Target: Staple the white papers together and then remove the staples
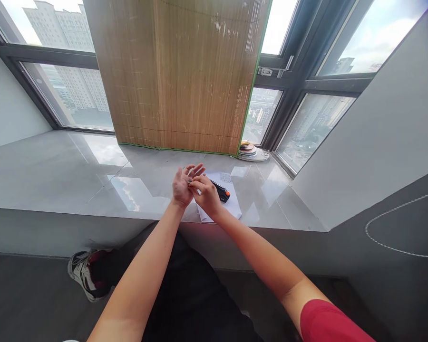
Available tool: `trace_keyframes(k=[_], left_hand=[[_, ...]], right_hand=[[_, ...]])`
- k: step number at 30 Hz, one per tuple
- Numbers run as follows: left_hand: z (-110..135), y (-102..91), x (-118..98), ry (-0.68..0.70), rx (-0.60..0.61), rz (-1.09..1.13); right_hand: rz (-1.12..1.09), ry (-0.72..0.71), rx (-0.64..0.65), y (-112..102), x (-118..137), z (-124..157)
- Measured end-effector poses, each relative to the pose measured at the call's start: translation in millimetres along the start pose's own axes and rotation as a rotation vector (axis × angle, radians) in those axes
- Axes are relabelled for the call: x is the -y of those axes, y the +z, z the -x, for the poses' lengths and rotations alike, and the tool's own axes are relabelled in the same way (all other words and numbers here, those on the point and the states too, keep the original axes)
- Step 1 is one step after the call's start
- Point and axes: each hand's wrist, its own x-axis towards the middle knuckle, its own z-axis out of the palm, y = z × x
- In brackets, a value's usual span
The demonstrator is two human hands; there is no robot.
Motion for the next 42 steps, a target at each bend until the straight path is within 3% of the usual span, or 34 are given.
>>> trace_keyframes(k=[7, 10, 12, 15, 19, 23, 25, 29, 32, 34, 36, 39, 42], left_hand=[[4.0, 13.2, -0.9, -0.037, 0.043, -0.069], [-3.0, 4.8, -5.5, 0.023, -0.094, -0.033], [-9.5, -7.5, -13.1, 0.095, -0.315, -0.012], [-16.1, -25.6, -26.1, 0.196, -0.615, 0.021], [-17.1, -33.4, -31.0, 0.216, -0.668, 0.0], [-17.0, -32.8, -22.9, 0.152, -0.68, -0.124], [-18.4, -36.0, -19.6, 0.151, -0.712, -0.365], [-28.4, -47.5, -16.6, 0.195, -0.718, -1.282], [-45.0, -54.1, -12.7, 0.042, -0.662, -1.681], [-59.0, -57.0, -8.7, -0.02, -0.629, -1.701], [-73.3, -60.4, -4.2, 0.034, -0.587, -1.618], [-90.5, -69.7, 3.0, 0.149, -0.461, -1.508], [-98.5, -81.6, 10.2, 0.165, -0.344, -1.472]], right_hand=[[-0.052, 0.121, -0.105, -20.6, -1.6, -0.7], [-0.047, 0.147, -0.164, -52.6, -23.0, -9.8], [-0.053, 0.225, -0.18, -81.6, -56.8, -20.3], [-0.027, 0.471, -0.163, -124.3, -130.7, -32.5], [0.181, 0.759, -0.133, -156.6, -226.3, -26.1], [0.246, 0.896, -0.106, -155.2, -275.9, -6.1], [0.291, 0.89, -0.098, -149.6, -285.2, 0.8], [0.259, 0.887, -0.104, -146.8, -290.5, 6.8], [0.035, 0.931, -0.197, -154.4, -289.7, 12.7], [-0.101, 0.945, -0.309, -160.1, -286.9, 19.9], [-0.147, 0.934, -0.325, -162.7, -281.1, 28.5], [-0.007, 0.882, -0.121, -157.8, -266.3, 38.6], [0.283, 0.826, 0.102, -145.9, -246.9, 41.1]])
